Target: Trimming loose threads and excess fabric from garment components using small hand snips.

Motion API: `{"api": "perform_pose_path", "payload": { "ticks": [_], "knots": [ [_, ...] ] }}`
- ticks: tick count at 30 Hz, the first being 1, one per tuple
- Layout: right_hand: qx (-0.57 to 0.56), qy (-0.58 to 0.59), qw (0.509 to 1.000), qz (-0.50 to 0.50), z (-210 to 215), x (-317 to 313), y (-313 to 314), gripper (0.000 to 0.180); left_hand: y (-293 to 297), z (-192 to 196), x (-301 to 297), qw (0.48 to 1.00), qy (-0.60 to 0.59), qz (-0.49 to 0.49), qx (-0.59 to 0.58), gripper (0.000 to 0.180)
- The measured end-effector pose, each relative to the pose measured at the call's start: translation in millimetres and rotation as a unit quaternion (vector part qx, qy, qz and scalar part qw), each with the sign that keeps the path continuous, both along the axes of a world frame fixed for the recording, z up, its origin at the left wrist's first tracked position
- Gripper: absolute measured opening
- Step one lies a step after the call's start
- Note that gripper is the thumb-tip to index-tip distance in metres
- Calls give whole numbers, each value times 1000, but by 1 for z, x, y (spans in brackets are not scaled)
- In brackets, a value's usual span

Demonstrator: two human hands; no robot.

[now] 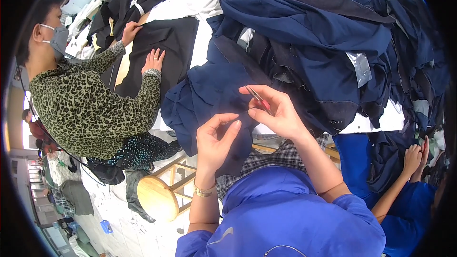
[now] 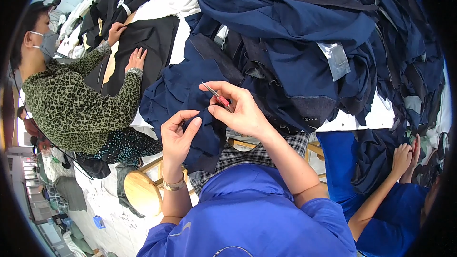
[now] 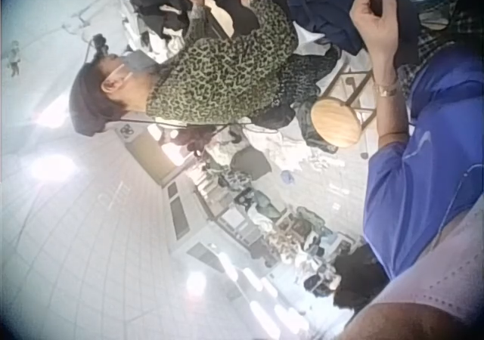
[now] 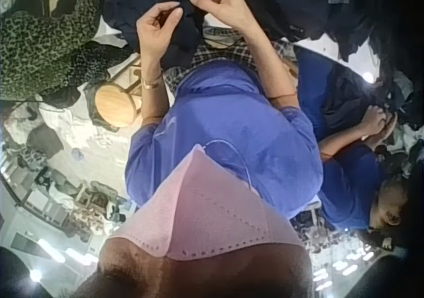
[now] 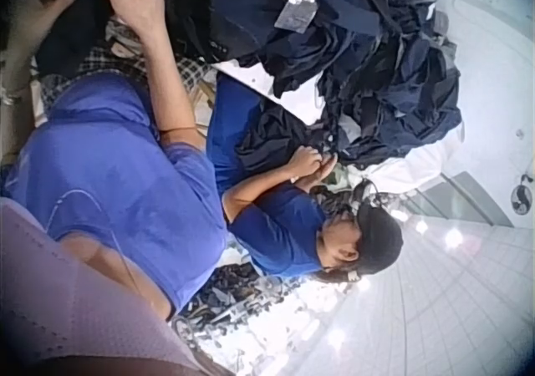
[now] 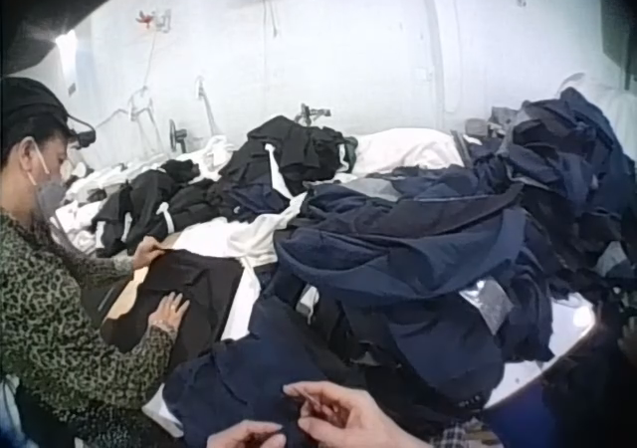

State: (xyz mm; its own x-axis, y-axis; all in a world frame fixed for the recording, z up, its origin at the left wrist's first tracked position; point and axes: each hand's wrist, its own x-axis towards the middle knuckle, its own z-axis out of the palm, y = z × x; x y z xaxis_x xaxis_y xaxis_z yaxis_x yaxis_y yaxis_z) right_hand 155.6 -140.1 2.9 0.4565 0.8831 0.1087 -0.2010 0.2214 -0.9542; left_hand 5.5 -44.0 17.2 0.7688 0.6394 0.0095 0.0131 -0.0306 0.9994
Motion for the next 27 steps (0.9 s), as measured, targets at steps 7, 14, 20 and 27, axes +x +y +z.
{"api": "perform_pose_path", "payload": {
  "ticks": [7,14,20,27],
  "knots": [
    [-17,-5,1000,0,1,0,-1,43,1,-3,1,1000,-8,14,-6,11],
    [-16,-26,1000,-3,2,0,-1,43,1,-5,4,999,-6,21,24,9],
    [-12,-19,1000,-3,3,2,-2,44,2,-9,4,999,-16,25,39,12],
    [15,-19,999,33,20,14,-26,50,19,0,-16,996,-38,-35,68,30]
  ]
}}
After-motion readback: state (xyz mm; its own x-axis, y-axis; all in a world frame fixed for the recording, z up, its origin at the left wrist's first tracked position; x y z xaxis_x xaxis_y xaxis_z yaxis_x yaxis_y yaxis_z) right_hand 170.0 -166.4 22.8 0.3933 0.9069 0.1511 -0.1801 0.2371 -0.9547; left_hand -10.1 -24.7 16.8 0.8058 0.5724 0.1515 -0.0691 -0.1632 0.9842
